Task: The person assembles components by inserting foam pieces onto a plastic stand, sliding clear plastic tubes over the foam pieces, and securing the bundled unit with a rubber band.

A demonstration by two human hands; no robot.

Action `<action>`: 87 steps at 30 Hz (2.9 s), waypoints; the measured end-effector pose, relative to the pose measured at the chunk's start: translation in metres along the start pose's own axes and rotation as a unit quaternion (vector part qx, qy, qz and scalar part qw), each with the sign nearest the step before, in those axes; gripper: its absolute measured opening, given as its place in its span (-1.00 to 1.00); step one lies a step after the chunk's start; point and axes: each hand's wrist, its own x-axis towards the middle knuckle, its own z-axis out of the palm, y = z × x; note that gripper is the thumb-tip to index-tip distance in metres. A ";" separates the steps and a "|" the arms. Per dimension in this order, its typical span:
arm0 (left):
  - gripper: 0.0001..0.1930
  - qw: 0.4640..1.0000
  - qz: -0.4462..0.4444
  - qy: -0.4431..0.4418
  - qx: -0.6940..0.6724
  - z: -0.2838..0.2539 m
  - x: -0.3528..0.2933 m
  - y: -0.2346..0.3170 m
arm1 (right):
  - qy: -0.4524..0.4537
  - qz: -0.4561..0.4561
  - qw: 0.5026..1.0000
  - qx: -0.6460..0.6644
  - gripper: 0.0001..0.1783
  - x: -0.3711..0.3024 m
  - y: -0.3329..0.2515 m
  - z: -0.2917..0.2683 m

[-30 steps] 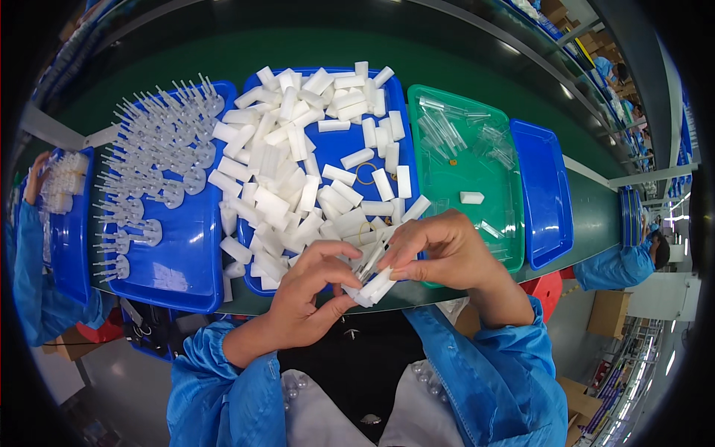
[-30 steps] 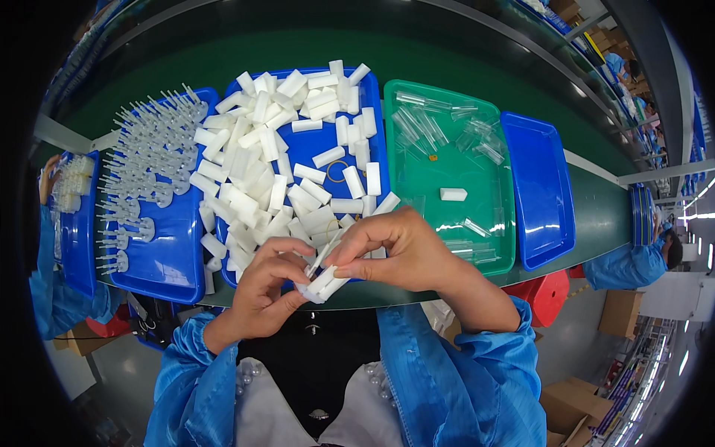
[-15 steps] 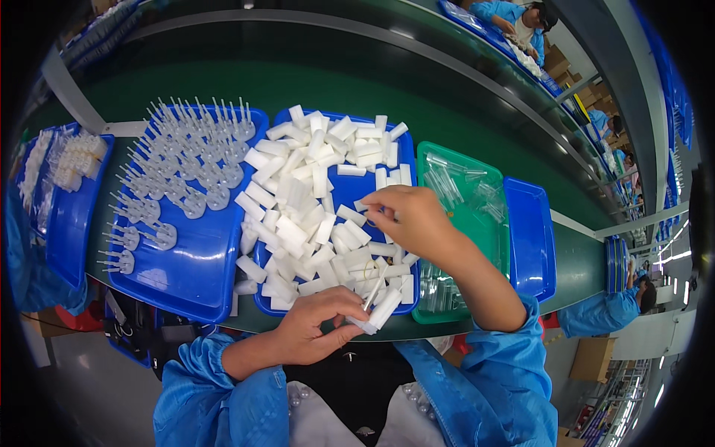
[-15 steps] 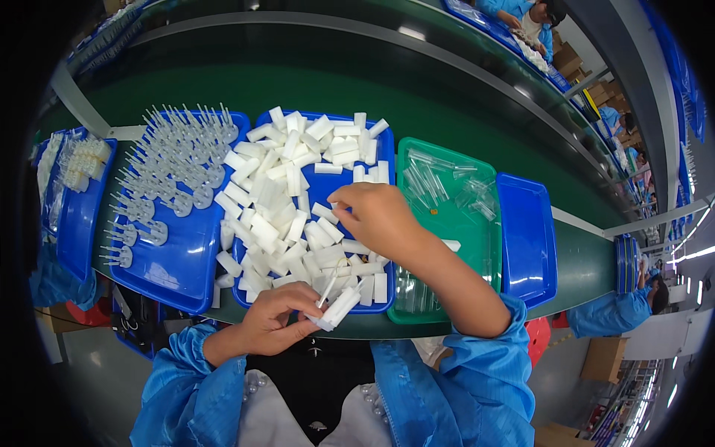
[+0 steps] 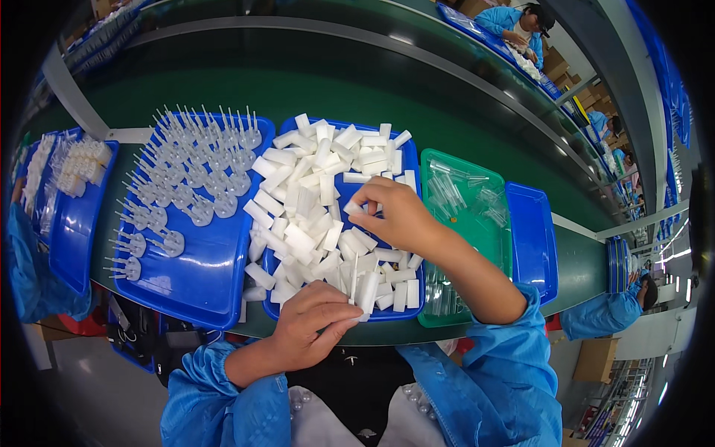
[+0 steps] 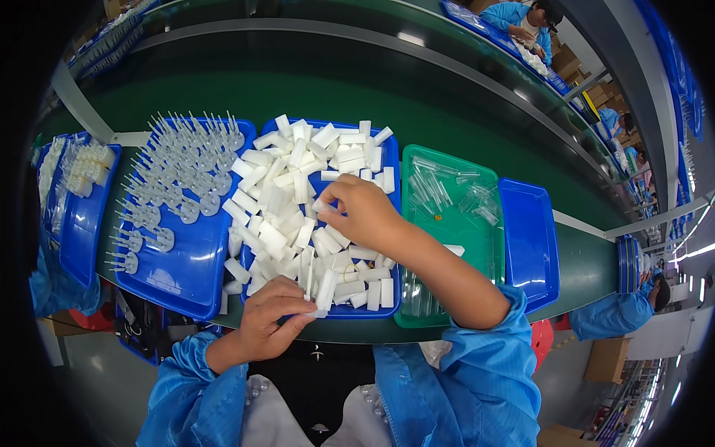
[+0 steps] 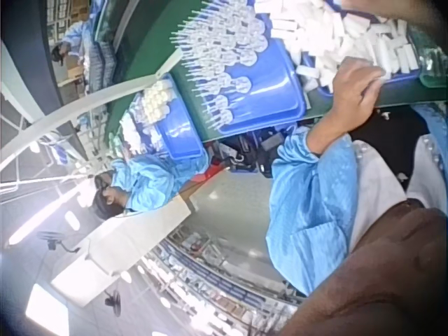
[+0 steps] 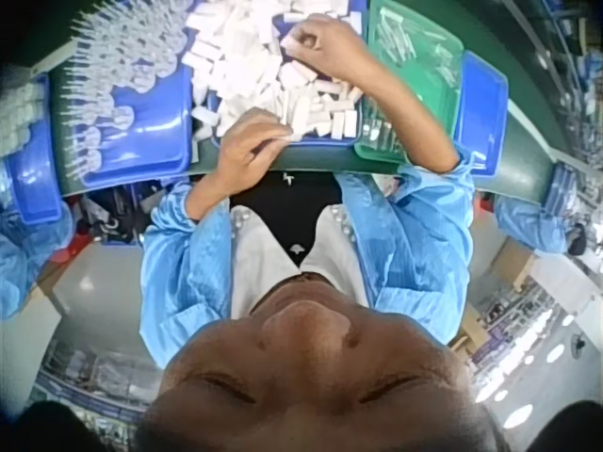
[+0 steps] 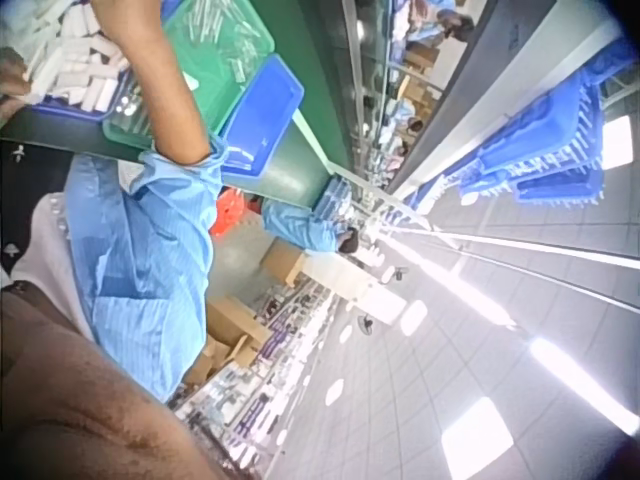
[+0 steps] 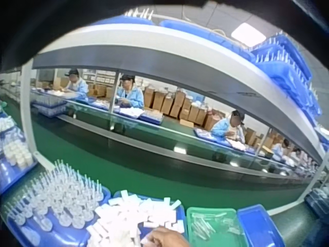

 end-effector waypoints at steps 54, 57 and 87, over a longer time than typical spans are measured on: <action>-0.62 0.991 0.033 -0.120 0.039 0.017 0.009 -0.003 | 0.149 0.110 0.820 0.542 -0.68 -0.106 -0.012 0.010; -0.66 0.992 0.019 -0.120 0.031 0.018 0.009 -0.003 | 0.168 0.098 0.879 0.436 -0.63 -0.108 -0.013 0.012; -0.65 0.993 0.019 -0.112 0.037 0.016 0.011 -0.004 | 0.132 0.054 0.871 0.469 -0.73 -0.111 -0.019 0.013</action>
